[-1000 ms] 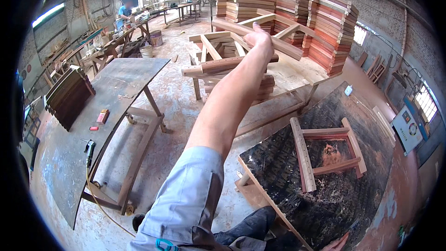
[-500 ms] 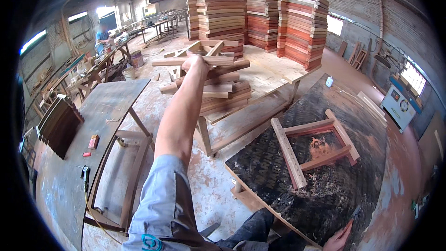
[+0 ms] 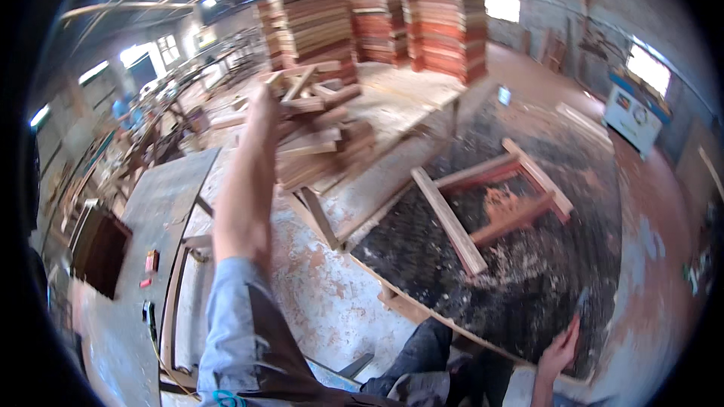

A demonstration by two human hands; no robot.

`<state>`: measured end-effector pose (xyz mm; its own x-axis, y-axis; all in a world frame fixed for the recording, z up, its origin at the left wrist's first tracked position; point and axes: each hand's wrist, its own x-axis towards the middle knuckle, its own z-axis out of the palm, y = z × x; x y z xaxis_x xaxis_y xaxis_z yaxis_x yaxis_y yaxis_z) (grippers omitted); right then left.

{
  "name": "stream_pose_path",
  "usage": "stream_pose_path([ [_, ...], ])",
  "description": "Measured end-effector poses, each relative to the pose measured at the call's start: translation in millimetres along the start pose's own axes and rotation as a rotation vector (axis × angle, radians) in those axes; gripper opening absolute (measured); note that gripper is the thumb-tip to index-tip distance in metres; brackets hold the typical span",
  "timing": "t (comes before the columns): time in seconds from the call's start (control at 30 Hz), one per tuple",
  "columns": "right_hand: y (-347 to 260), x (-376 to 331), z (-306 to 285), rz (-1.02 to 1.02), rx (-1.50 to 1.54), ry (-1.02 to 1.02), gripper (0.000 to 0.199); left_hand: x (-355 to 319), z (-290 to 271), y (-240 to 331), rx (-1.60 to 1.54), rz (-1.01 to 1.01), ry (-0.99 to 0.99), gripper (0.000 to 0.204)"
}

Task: The person uses a chisel to shave and smooth the edges of wooden chair frames on a workbench. They repeatedly reposition the frames and scrape along the legs and crossbars, removing small wood shavings.

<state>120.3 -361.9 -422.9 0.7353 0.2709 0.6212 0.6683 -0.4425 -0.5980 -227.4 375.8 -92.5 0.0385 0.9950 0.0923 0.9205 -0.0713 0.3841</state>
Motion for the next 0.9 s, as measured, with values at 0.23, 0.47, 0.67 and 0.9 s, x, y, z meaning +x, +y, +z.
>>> stream_pose_path([
  [0.23, -50, 8, 28, 0.170, 0.289, -0.038, 0.046, 156, -24, -110, -0.395, 0.063, 0.389, 0.043],
  [0.47, -51, 6, 2, 0.217, 0.263, -0.006, 0.045, -25, 27, 82, -0.754, 0.510, 0.391, 0.030],
  [0.67, -61, 8, 2, 0.283, 0.197, -0.069, 0.044, -203, 207, 133, -0.350, 0.426, -0.182, 0.084],
  [0.9, -59, 10, 0, 0.313, 0.091, -0.036, 0.043, -222, 360, 162, -0.573, -0.086, -0.319, 0.073],
])
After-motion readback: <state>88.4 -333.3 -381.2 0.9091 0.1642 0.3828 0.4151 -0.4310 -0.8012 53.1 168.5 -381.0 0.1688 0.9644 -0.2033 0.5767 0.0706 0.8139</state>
